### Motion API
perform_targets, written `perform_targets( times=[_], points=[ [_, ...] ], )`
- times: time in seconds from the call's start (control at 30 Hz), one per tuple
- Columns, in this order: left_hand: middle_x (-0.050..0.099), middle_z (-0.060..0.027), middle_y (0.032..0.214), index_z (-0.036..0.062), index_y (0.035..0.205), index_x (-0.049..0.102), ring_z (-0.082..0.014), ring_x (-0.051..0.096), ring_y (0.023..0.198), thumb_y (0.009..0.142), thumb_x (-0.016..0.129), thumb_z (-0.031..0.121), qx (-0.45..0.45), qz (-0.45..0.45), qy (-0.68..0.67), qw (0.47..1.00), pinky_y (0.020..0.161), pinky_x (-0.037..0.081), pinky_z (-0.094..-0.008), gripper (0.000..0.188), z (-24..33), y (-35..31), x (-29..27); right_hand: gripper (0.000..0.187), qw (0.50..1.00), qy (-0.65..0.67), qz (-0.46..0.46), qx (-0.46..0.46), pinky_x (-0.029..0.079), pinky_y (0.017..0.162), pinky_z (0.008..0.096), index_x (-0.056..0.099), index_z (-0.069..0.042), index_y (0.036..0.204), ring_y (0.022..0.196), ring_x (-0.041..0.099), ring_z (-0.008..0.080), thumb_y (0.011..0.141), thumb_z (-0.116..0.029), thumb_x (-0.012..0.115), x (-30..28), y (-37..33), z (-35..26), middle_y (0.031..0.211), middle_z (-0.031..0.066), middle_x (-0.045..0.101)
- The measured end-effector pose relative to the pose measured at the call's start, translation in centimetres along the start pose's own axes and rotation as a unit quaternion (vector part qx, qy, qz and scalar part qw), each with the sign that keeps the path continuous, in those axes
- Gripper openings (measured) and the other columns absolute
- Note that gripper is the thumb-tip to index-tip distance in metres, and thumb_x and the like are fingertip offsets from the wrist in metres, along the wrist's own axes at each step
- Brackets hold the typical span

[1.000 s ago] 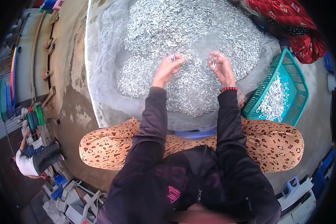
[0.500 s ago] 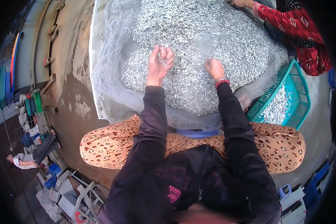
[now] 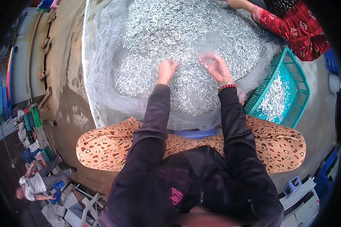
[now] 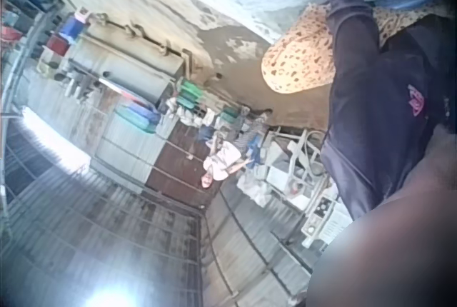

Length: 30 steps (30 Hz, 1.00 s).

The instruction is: The person sits cross-legged and repeatedly picks small silver-colored items from a large pile on a white sheet, separating them by hand and placing selected pieces into a green basket. Other workers nearby perform similar sorting actions.

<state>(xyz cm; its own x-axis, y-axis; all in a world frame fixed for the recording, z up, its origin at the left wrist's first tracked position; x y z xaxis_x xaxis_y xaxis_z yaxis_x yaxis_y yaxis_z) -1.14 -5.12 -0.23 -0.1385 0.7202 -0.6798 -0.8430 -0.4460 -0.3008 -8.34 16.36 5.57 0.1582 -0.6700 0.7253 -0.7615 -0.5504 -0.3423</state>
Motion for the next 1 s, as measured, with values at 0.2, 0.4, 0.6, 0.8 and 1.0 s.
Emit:
perform_targets(
  times=[0.2,0.4,0.6,0.8,1.0],
  points=[
    [0.046,0.0059,0.066,0.0064,0.091,0.054,-0.0005,0.035,0.051,0.088,0.062,0.013,-0.031,-0.232,-0.512,0.827,0.040,0.023,-0.0168,0.011,3.5,-0.8,-4.3,0.012,0.977,-0.196,-0.087,-0.003,0.039,0.054,0.0240,0.054,-0.006,0.089,0.070,0.056,0.0115,0.085,-0.017,0.058,0.5,0.4,-1.5,0.082,0.0055,0.060],
    [0.050,0.0068,0.063,0.0063,0.082,0.062,-0.0010,0.037,0.050,0.081,0.071,0.018,0.019,-0.149,-0.107,0.983,0.043,0.025,-0.0197,0.015,4.3,-2.1,-6.2,0.027,0.911,-0.411,0.010,0.024,0.033,0.048,0.0215,0.070,-0.001,0.087,0.056,0.044,0.0030,0.085,-0.028,0.066,2.5,1.7,0.6,0.060,-0.0059,0.053],
    [0.047,0.0071,0.062,0.0068,0.085,0.060,-0.0007,0.035,0.048,0.083,0.070,0.016,-0.022,-0.199,-0.357,0.913,0.042,0.022,-0.0190,0.014,5.6,-2.5,-5.5,0.029,0.957,-0.241,-0.035,0.156,0.037,0.049,0.0239,0.065,-0.001,0.101,0.059,0.049,0.0079,0.090,-0.028,0.060,2.7,1.2,4.1,0.072,0.0026,0.059],
    [0.047,0.0076,0.065,0.0078,0.086,0.058,-0.0001,0.034,0.048,0.084,0.069,0.016,0.024,-0.172,-0.408,0.896,0.042,0.021,-0.0186,0.014,6.9,-2.8,-4.7,0.022,0.991,-0.061,-0.050,0.112,0.041,0.052,0.0185,0.060,0.001,0.103,0.069,0.056,0.0088,0.091,-0.017,0.059,3.6,0.7,3.4,0.087,0.0073,0.063],
    [0.048,0.0073,0.067,0.0082,0.083,0.063,-0.0004,0.038,0.053,0.079,0.073,0.013,0.169,-0.025,-0.304,0.937,0.047,0.029,-0.0187,0.012,7.6,-2.9,-5.6,0.021,0.989,-0.066,-0.038,0.123,0.034,0.045,0.0143,0.058,0.004,0.101,0.063,0.053,0.0069,0.089,-0.012,0.062,3.8,0.5,2.3,0.084,0.0096,0.063]
  ],
)
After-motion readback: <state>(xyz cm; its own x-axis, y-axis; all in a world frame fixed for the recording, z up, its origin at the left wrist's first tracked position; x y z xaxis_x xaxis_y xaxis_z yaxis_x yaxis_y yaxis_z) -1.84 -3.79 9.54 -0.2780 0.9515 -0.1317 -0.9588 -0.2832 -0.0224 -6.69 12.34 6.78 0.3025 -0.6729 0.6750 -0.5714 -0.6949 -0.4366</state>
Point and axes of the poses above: each hand's wrist, its own y-axis towards the middle knuckle, its own x-axis out of the palm, z = x × y, the point moved 3 cm from there along y, towards the middle knuckle
